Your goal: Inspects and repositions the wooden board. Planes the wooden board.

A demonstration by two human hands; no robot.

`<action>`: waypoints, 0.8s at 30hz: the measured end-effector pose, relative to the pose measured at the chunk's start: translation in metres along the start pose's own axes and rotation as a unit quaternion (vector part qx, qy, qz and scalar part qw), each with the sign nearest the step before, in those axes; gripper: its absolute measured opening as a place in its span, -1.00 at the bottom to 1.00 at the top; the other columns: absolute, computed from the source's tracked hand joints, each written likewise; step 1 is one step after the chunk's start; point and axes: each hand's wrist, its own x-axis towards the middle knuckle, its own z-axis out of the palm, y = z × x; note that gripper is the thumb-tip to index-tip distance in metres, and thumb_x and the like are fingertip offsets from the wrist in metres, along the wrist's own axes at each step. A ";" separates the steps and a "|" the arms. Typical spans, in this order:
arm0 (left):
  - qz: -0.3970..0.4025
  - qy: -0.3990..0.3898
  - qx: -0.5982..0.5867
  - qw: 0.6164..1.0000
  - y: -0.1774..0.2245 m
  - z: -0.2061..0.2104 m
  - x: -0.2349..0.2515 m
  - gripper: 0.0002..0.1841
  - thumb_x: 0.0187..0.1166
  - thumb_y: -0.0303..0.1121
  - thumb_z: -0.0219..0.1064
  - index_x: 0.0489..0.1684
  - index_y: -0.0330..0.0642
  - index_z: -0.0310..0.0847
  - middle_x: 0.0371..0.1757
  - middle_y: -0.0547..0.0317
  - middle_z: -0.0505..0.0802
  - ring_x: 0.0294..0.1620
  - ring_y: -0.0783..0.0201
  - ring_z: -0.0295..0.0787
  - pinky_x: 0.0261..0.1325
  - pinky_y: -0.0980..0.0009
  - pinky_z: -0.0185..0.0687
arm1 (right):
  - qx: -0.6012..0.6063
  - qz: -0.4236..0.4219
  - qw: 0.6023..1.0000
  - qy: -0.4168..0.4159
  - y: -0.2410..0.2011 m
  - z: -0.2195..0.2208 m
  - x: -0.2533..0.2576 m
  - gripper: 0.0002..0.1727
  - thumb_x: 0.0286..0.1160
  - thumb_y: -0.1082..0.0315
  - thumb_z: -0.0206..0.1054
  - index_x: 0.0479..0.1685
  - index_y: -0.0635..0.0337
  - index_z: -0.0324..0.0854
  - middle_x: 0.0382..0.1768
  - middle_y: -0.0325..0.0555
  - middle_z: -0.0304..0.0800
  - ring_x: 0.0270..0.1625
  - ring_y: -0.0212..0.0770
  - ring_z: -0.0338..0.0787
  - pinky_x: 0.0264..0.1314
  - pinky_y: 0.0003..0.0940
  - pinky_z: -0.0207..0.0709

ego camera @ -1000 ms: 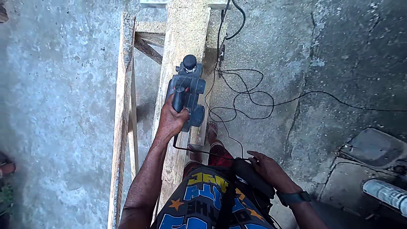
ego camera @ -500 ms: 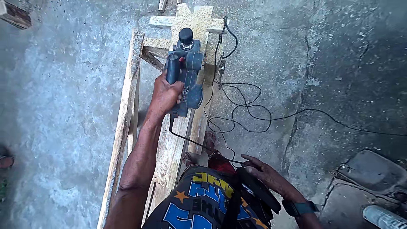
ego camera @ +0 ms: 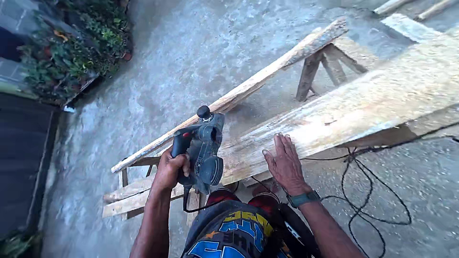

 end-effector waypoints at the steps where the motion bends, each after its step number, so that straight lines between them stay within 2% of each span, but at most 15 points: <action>1: -0.005 0.055 -0.012 0.998 -0.008 -0.021 -0.007 -0.59 0.31 -0.47 0.23 0.18 -0.35 0.53 -0.73 0.26 0.58 -0.81 0.35 0.54 -0.70 0.39 0.62 | -0.011 -0.010 1.000 -0.015 -0.010 0.019 0.000 -0.06 0.71 -0.31 -0.15 0.78 0.35 0.23 0.76 0.28 0.26 0.85 0.29 0.15 0.90 0.23 -0.07; 5: -0.011 0.216 -0.031 0.976 -0.041 -0.116 -0.024 -0.60 0.35 -0.53 0.22 0.21 -0.41 0.50 -0.71 0.22 0.56 -0.82 0.33 0.51 -0.71 0.38 0.62 | -0.093 -0.037 0.995 -0.031 -0.041 0.073 -0.018 0.00 0.64 -0.39 -0.14 0.81 0.30 0.19 0.81 0.38 0.09 0.87 0.45 -0.04 0.82 0.53 -0.33; 9: -0.028 0.297 -0.010 0.954 -0.086 -0.214 -0.027 -0.71 0.38 -0.53 0.25 0.06 -0.37 0.47 -0.70 0.19 0.57 -0.82 0.30 0.51 -0.72 0.35 0.61 | -0.157 -0.020 0.987 -0.018 -0.051 0.086 -0.019 0.06 0.60 -0.42 -0.13 0.84 0.34 0.11 0.82 0.44 0.02 0.86 0.54 -0.13 0.78 0.61 -0.40; 15: -0.070 0.324 0.027 0.943 -0.153 -0.334 -0.019 -0.76 0.41 -0.48 0.30 -0.01 -0.35 0.50 -0.68 0.16 0.62 -0.81 0.27 0.52 -0.71 0.33 0.57 | -0.212 0.065 0.975 -0.003 -0.081 0.119 -0.025 0.03 0.65 -0.36 -0.22 0.86 0.35 0.01 0.84 0.45 -0.08 0.88 0.48 -0.17 0.80 0.55 -0.41; 17: -0.076 0.316 0.028 0.945 -0.171 -0.362 -0.013 -0.75 0.42 -0.47 0.31 -0.01 -0.35 0.50 -0.67 0.16 0.62 -0.80 0.27 0.53 -0.70 0.32 0.58 | -0.235 0.085 0.968 0.007 -0.093 0.132 -0.031 -0.04 0.71 -0.28 -0.27 0.87 0.34 -0.02 0.84 0.45 -0.10 0.88 0.48 -0.18 0.81 0.53 -0.41; 20: -0.079 0.299 0.021 0.951 -0.194 -0.397 0.000 -0.75 0.42 -0.45 0.32 0.00 -0.33 0.51 -0.65 0.14 0.63 -0.80 0.26 0.54 -0.69 0.32 0.60 | -0.249 0.111 0.962 0.029 -0.104 0.143 -0.035 -0.13 0.75 -0.19 -0.28 0.88 0.29 0.00 0.85 0.37 -0.05 0.90 0.38 -0.12 0.85 0.44 -0.37; 24: -0.095 0.279 0.009 0.956 -0.209 -0.426 0.025 -0.76 0.42 -0.43 0.34 -0.04 -0.33 0.52 -0.66 0.14 0.63 -0.79 0.25 0.55 -0.67 0.30 0.61 | -0.252 0.140 0.957 0.038 -0.110 0.144 -0.033 -0.18 0.77 -0.12 -0.25 0.86 0.30 0.04 0.86 0.34 -0.04 0.90 0.35 -0.10 0.85 0.40 -0.31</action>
